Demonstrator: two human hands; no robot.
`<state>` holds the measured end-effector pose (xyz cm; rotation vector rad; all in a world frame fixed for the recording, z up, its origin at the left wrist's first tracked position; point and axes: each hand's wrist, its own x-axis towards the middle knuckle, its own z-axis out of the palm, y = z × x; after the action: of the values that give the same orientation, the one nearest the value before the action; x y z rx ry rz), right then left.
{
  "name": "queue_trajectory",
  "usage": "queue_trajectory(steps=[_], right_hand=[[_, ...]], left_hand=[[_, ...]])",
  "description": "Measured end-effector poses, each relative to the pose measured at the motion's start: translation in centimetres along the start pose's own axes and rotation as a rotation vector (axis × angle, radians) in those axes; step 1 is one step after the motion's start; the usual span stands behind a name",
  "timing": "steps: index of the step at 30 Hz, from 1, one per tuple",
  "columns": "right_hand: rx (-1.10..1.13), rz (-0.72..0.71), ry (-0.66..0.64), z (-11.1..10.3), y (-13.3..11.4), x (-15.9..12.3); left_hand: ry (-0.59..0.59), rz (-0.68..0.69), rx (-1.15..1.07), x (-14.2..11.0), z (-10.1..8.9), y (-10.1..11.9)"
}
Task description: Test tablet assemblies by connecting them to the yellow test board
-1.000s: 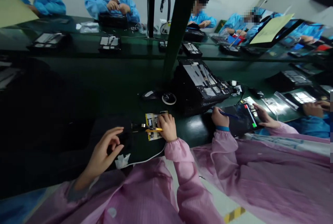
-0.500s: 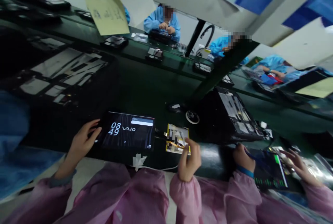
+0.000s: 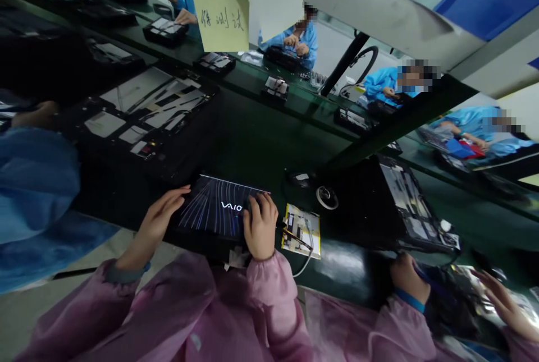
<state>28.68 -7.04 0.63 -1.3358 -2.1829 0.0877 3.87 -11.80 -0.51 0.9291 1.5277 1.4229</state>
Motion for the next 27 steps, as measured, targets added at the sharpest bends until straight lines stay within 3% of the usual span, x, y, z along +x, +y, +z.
queue_trajectory(steps=[4,9,14,19,27], right_hand=[[0.093,0.003,0.038,-0.7,0.6,-1.9],[0.129,0.022,0.084,-1.5,0.5,-3.0],[0.135,-0.079,-0.023,-2.8,-1.0,-2.8],[0.183,-0.140,-0.082,-2.3,-2.5,-3.2],[0.181,-0.111,-0.096,-1.0,-2.9,-3.3]], left_hand=[[-0.035,-0.014,-0.111,0.3,0.1,0.6],[-0.060,-0.083,-0.142,1.0,0.2,-0.4],[-0.051,-0.017,-0.037,1.0,0.3,-0.8],[-0.040,0.024,0.026,0.6,0.9,-0.5],[-0.056,0.053,0.049,0.5,1.0,-0.3]])
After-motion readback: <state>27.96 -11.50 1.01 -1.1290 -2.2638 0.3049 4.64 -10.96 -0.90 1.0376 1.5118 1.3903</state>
